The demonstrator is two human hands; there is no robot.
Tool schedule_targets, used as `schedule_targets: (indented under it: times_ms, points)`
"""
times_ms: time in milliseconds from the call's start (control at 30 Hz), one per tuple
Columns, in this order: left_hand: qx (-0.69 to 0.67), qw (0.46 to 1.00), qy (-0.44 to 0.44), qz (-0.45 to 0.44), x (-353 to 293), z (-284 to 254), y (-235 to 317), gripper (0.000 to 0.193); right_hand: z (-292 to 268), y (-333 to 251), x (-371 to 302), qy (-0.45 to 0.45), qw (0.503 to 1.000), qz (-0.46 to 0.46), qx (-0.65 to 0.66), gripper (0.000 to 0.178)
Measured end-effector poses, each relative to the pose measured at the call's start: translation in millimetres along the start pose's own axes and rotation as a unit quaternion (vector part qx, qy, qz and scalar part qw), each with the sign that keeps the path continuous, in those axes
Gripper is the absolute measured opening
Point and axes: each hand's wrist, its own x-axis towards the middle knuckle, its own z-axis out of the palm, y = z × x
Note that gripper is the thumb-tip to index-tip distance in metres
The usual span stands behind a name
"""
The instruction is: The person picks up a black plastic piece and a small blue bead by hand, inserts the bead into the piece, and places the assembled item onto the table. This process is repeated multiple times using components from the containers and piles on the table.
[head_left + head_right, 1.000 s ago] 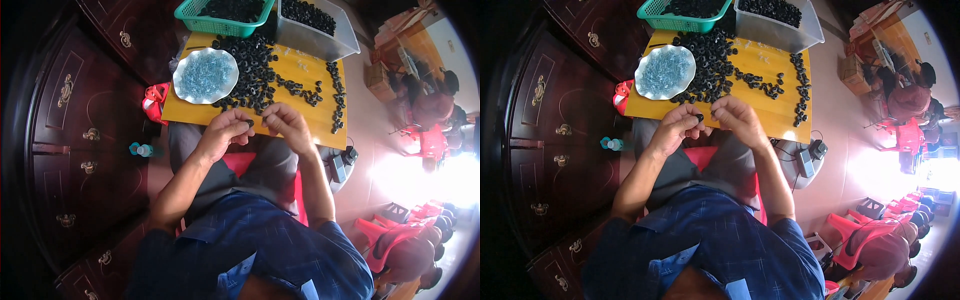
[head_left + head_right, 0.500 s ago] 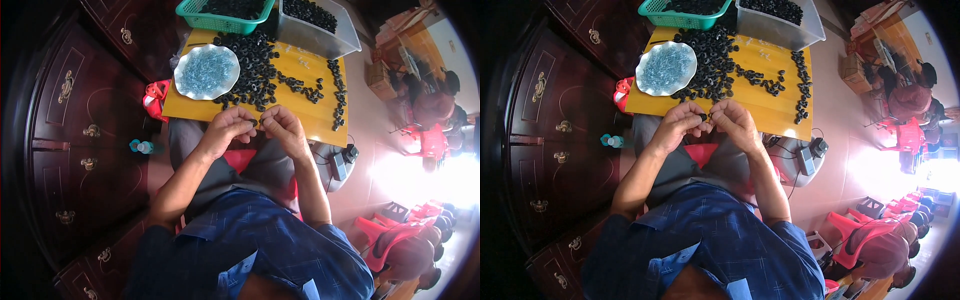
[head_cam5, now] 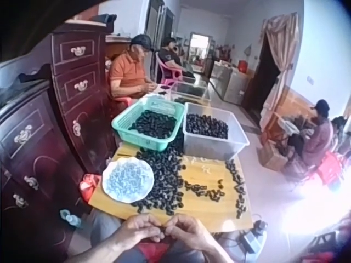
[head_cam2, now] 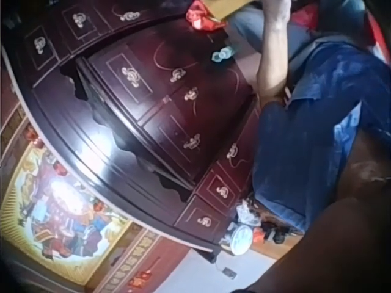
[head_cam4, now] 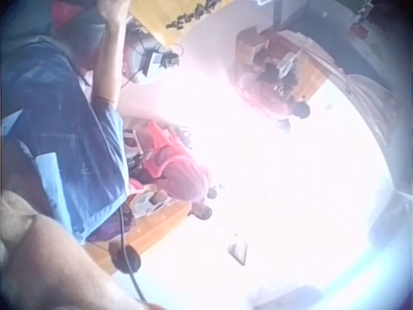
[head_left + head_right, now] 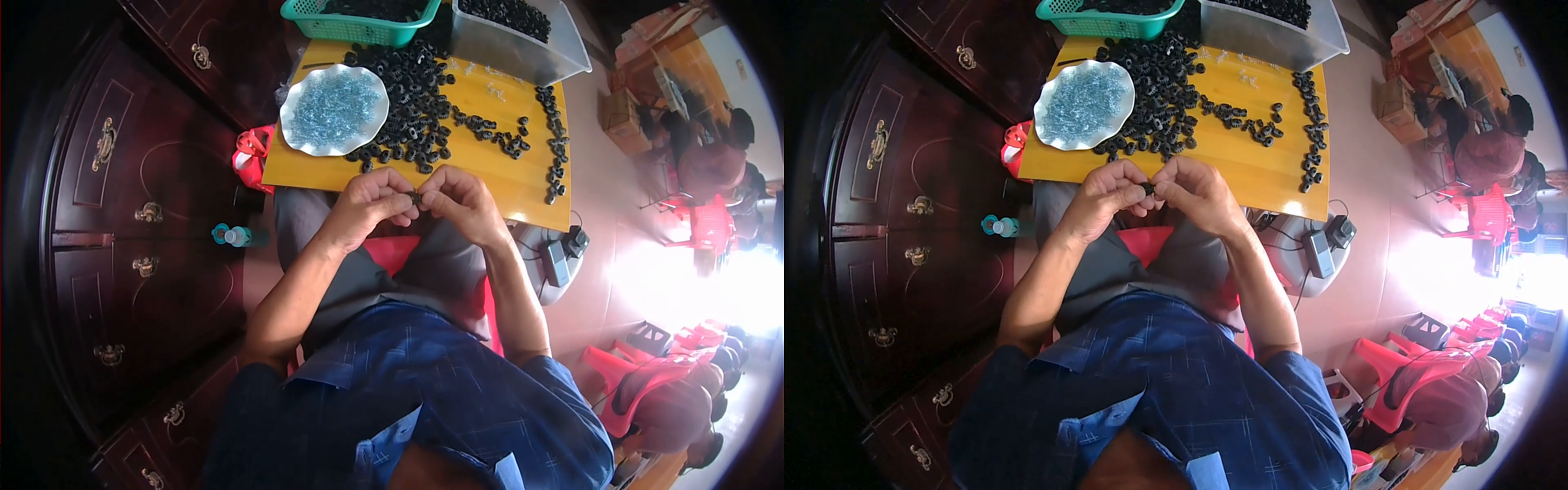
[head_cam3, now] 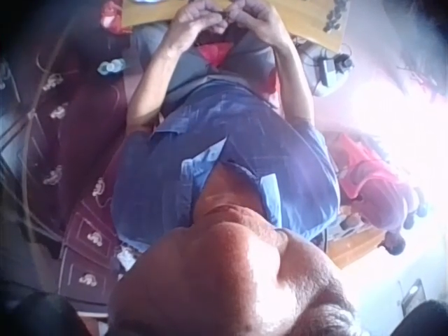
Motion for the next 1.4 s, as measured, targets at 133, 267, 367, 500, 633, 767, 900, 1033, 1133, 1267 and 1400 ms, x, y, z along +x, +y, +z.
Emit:
schedule_targets:
  times_ms: [133, 267, 367, 500, 633, 767, 900, 1033, 1133, 1267, 1400]
  points:
    - [0.005, 1.000, 0.016, 0.012, 2.3, -0.3, -5.0, 0.007, 4.3, 3.0, 3.6, 0.010, 1.000, -0.005, -0.010, 0.009]
    - [0.054, 0.996, 0.039, 0.053, 4.4, -1.9, -16.7, 0.006, 16.0, -2.8, 2.5, 0.082, 0.973, -0.024, -0.217, 0.006]
    - [0.078, 0.993, 0.063, 0.062, 5.1, 0.8, -20.2, 0.007, 21.0, 0.0, 3.2, 0.108, 0.958, -0.054, -0.261, 0.006]
    - [0.095, 0.991, 0.061, 0.068, 6.0, -1.0, -18.4, 0.006, 16.5, 12.1, 4.9, 0.098, 0.969, -0.028, -0.224, 0.007]
    - [0.154, 0.980, 0.076, 0.099, 6.1, -0.1, -12.5, 0.006, 9.2, 34.8, 9.1, 0.061, 0.998, -0.022, -0.028, 0.010]
    - [0.271, 0.948, 0.083, 0.146, 1.5, -0.2, -6.3, 0.012, 14.6, 36.4, 8.5, 0.044, 0.998, 0.002, 0.038, 0.015]
    - [0.332, 0.920, 0.088, 0.191, -1.5, 4.0, 0.9, 0.013, 17.7, 42.1, 5.7, 0.044, 0.994, 0.053, 0.086, 0.017]
    - [0.290, 0.941, 0.075, 0.160, 2.5, -2.1, -3.1, 0.011, 19.7, 45.5, 3.3, 0.045, 0.992, 0.051, 0.108, 0.017]
    - [0.215, 0.967, 0.061, 0.124, 3.7, -9.5, -4.5, 0.011, 24.0, 43.5, 3.4, 0.059, 0.988, 0.046, 0.134, 0.016]
    - [0.233, 0.963, 0.065, 0.118, 2.8, -8.6, -1.6, 0.009, 24.5, 44.3, 3.8, 0.066, 0.983, 0.080, 0.153, 0.016]
    - [0.334, 0.921, 0.091, 0.179, 2.0, -4.9, -3.1, 0.009, 21.3, 55.4, 5.1, 0.051, 0.982, 0.113, 0.141, 0.015]
